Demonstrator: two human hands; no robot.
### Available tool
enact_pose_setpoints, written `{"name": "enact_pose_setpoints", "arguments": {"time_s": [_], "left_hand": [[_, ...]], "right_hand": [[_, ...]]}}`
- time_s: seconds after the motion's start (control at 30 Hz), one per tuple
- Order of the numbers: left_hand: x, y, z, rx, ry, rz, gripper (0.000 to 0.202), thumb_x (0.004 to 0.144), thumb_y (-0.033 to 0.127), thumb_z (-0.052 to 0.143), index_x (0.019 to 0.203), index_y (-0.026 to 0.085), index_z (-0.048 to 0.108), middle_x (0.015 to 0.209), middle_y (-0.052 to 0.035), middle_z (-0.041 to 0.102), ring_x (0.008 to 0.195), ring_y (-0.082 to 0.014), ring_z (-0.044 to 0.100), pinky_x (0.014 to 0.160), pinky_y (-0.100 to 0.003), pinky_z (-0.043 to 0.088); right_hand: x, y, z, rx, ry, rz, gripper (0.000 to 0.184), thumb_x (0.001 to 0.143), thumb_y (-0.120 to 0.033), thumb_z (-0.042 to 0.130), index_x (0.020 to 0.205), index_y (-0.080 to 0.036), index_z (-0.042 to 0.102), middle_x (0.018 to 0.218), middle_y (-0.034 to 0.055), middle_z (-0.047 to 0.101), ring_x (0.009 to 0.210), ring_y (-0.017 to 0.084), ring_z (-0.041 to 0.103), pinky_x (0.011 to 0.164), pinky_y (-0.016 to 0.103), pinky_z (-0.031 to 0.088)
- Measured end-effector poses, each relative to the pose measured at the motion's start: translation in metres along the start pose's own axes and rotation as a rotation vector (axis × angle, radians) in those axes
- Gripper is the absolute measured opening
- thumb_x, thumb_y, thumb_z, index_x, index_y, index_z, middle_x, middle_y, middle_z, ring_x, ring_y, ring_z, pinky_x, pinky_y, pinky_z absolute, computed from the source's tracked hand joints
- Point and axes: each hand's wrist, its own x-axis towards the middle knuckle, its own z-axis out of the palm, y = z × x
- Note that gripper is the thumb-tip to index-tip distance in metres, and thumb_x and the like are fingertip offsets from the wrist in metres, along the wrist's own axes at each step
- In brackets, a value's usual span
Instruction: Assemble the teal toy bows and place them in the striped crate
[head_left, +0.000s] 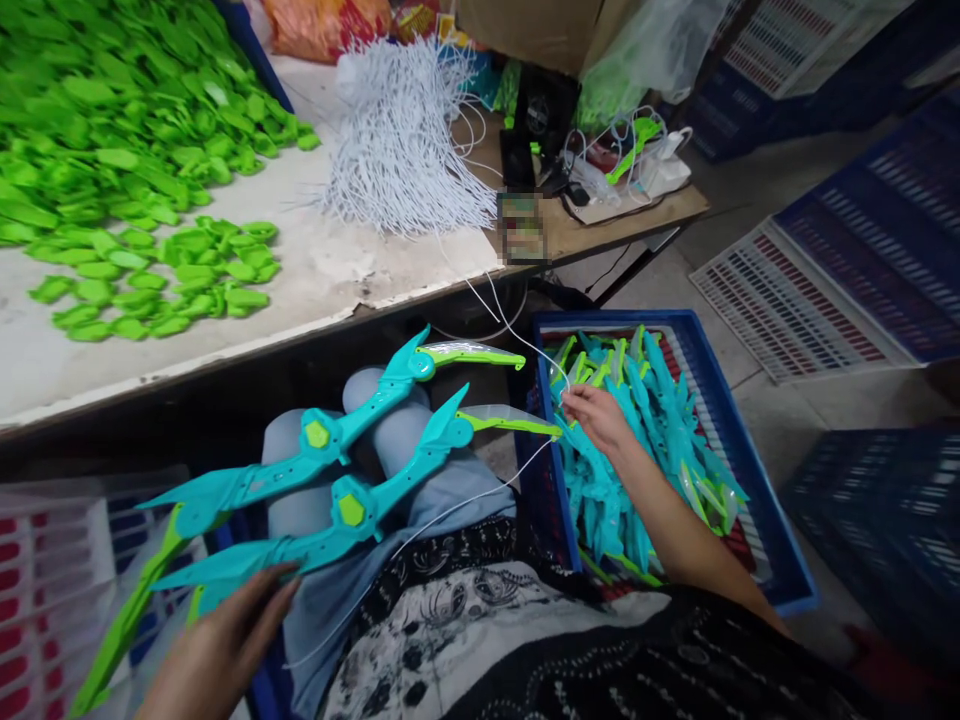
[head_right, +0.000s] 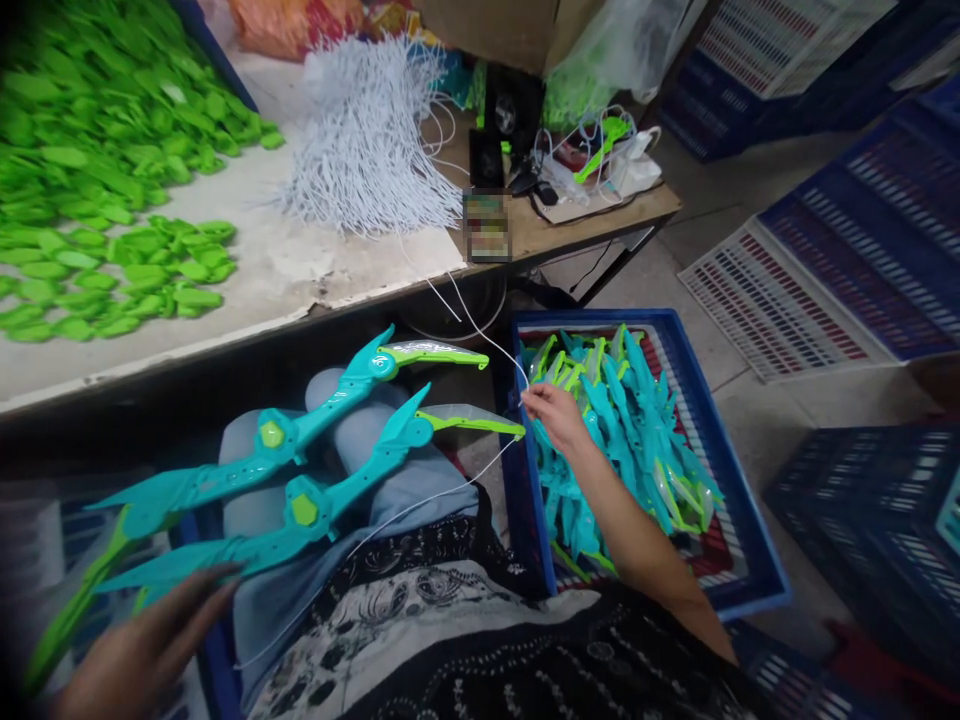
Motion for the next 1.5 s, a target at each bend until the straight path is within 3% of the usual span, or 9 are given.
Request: {"name": "enact_pose_setpoints", "arguments": {"time_s": [0.1, 0.2, 0.37, 0.53, 0.7, 0.87, 0.97, 1.33, 1.5], "left_hand": [[0.074, 0.058, 0.02, -0.172, 0.022, 0.097, 0.04, 0.08, 0.051, 0.057, 0.108, 0.025, 0.065, 0.108, -0.0068, 0.069, 0.093, -0.025, 0.066, 0.081, -0.031, 0.054], [0.128, 0.101, 0.054, -0.238, -0.074, 0.212, 0.055, 0.08, 0.051, 0.058, 0.123, 0.017, 0.058, 0.118, -0.0131, 0.063, 0.109, -0.0295, 0.058, 0.098, -0.042, 0.045], [0.131, 0.117, 0.087, -0.35, -0.282, 0.191, 0.042, 0.087, 0.043, 0.05, 0.118, 0.017, 0.061, 0.116, -0.011, 0.065, 0.11, -0.0272, 0.058, 0.1, -0.041, 0.042], [0.111, 0.11, 0.087, -0.464, -0.324, 0.122, 0.035, 0.087, 0.041, 0.052, 0.11, 0.019, 0.065, 0.11, -0.0084, 0.067, 0.105, -0.024, 0.061, 0.096, -0.036, 0.045], [0.142, 0.127, 0.085, -0.554, -0.264, 0.057, 0.03, 0.082, 0.038, 0.057, 0.1, 0.018, 0.07, 0.105, -0.0085, 0.07, 0.1, -0.0262, 0.062, 0.093, -0.038, 0.046], [0.194, 0.166, 0.112, -0.864, -0.392, -0.168, 0.02, 0.079, 0.025, 0.062, 0.095, 0.016, 0.069, 0.084, -0.0073, 0.07, 0.076, -0.02, 0.065, 0.069, -0.03, 0.05], [0.214, 0.189, 0.135, -1.151, -0.46, -0.366, 0.019, 0.08, 0.015, 0.059, 0.098, 0.011, 0.065, 0.08, -0.0073, 0.068, 0.065, -0.0144, 0.062, 0.058, -0.025, 0.048], [0.234, 0.218, 0.157, -1.462, -0.583, -0.436, 0.018, 0.087, 0.01, 0.052, 0.103, 0.01, 0.061, 0.075, -0.006, 0.067, 0.058, -0.0099, 0.062, 0.053, -0.02, 0.047], [0.238, 0.223, 0.16, -1.515, -0.612, -0.388, 0.01, 0.088, 0.011, 0.052, 0.089, 0.01, 0.062, 0.071, -0.0056, 0.066, 0.057, -0.0093, 0.061, 0.053, -0.019, 0.048]], "right_hand": [[0.031, -0.036, 0.011, -0.341, -0.034, -0.371, 0.023, 0.073, -0.042, 0.068, 0.073, -0.021, 0.061, 0.094, 0.0073, 0.069, 0.086, 0.023, 0.06, 0.074, 0.037, 0.046], [0.079, -0.077, 0.022, -0.808, 0.008, -0.765, 0.016, 0.081, -0.033, 0.061, 0.073, -0.02, 0.058, 0.128, 0.0085, 0.06, 0.124, 0.032, 0.043, 0.097, 0.051, 0.035], [0.156, -0.116, 0.041, -1.135, -0.087, -0.949, 0.014, 0.086, -0.029, 0.053, 0.079, -0.017, 0.057, 0.139, 0.0113, 0.05, 0.133, 0.034, 0.032, 0.099, 0.06, 0.027], [0.172, -0.123, 0.055, -1.184, -0.142, -0.951, 0.013, 0.086, -0.026, 0.054, 0.082, -0.015, 0.059, 0.135, 0.0125, 0.053, 0.131, 0.034, 0.034, 0.101, 0.061, 0.022], [0.144, -0.123, 0.041, -0.885, 0.083, -0.887, 0.024, 0.083, -0.04, 0.059, 0.077, -0.017, 0.059, 0.113, 0.0097, 0.064, 0.118, 0.03, 0.047, 0.098, 0.053, 0.034], [0.091, -0.085, 0.035, -0.269, 0.045, -0.397, 0.033, 0.069, -0.049, 0.069, 0.074, -0.018, 0.062, 0.067, 0.002, 0.064, 0.065, 0.015, 0.058, 0.063, 0.029, 0.045], [0.059, -0.055, 0.046, -0.125, -0.028, -0.213, 0.033, 0.062, -0.047, 0.075, 0.07, -0.018, 0.062, 0.062, 0.001, 0.064, 0.058, 0.013, 0.057, 0.058, 0.026, 0.043], [0.049, -0.017, 0.055, -0.349, 0.029, -0.318, 0.022, 0.071, -0.041, 0.066, 0.069, -0.019, 0.064, 0.066, 0.0016, 0.064, 0.061, 0.014, 0.056, 0.06, 0.028, 0.044], [0.048, -0.011, 0.058, -0.533, 0.088, -0.503, 0.019, 0.076, -0.039, 0.065, 0.067, -0.022, 0.066, 0.071, 0.0031, 0.063, 0.075, 0.019, 0.055, 0.074, 0.034, 0.046]]}}
